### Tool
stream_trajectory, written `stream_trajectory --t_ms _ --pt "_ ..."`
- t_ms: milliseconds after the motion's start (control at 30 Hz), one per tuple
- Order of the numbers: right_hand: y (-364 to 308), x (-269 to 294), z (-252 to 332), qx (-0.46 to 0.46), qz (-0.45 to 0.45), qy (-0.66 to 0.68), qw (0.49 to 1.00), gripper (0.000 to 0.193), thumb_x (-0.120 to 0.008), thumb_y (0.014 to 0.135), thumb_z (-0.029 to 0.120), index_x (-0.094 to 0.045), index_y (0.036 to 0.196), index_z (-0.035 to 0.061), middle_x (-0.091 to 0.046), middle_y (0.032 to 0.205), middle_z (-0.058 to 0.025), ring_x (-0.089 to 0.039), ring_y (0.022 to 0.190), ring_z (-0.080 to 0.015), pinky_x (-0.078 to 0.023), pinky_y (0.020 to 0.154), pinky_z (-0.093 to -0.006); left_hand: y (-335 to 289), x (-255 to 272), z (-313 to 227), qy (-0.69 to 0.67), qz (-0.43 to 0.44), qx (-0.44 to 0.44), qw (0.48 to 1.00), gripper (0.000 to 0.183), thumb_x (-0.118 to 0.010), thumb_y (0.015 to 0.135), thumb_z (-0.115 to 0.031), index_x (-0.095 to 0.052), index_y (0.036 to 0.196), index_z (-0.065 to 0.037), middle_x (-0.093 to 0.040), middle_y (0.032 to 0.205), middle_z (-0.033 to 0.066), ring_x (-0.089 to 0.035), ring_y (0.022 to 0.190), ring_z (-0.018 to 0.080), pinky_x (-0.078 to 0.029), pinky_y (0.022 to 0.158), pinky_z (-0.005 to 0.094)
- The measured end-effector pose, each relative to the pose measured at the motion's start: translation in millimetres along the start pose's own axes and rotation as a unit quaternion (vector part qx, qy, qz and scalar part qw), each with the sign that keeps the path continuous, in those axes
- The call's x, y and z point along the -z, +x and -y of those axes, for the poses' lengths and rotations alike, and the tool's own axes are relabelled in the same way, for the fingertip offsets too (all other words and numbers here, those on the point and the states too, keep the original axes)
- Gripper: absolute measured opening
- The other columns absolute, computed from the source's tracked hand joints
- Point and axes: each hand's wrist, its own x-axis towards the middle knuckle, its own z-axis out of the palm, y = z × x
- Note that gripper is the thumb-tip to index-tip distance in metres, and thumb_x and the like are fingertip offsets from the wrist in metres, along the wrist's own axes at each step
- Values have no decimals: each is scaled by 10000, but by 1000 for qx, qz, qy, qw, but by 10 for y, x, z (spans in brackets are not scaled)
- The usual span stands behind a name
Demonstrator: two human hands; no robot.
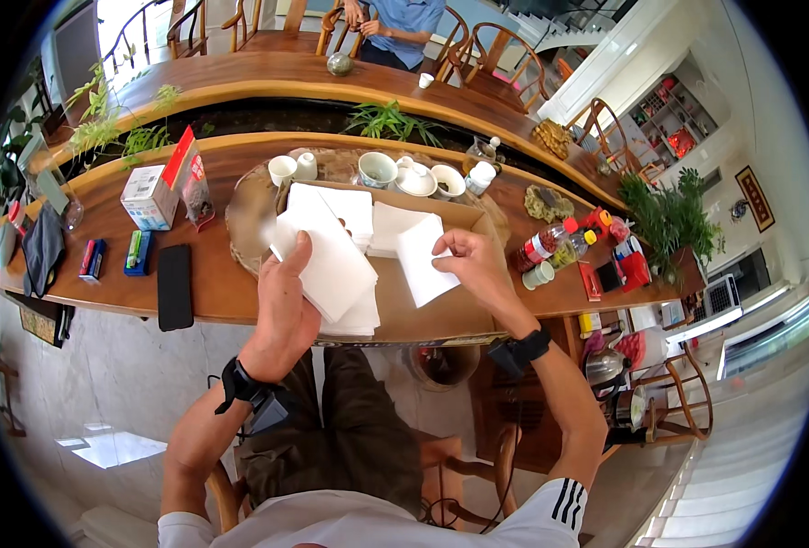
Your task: Folding white square napkins and placing them into a cardboard box.
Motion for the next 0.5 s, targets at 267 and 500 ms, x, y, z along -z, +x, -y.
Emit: stream_trajectory --t_ms 267,500 --pt "-251 -99 768 148 1 57 987 112 -704 856 -72 -690 931 9 -682 899 4 -632 826 -62 -477 748 -208 -12 36 32 -12 42 49 998 380 -528 1122 -269 -563 1379 9 -698 1257 122 -710 1130 263 -589 979 467" --pt "-287 -419 1141 298 69 131 943 115 -718 861 -112 -694 922 -17 -653 962 -8 -598 889 -70 -455 774 -216 -116 -137 -70 -63 124 59 989 621 -441 1128 -517 -466 1517 -34 -643 1394 125 -650 1275 262 -526 1092 444"
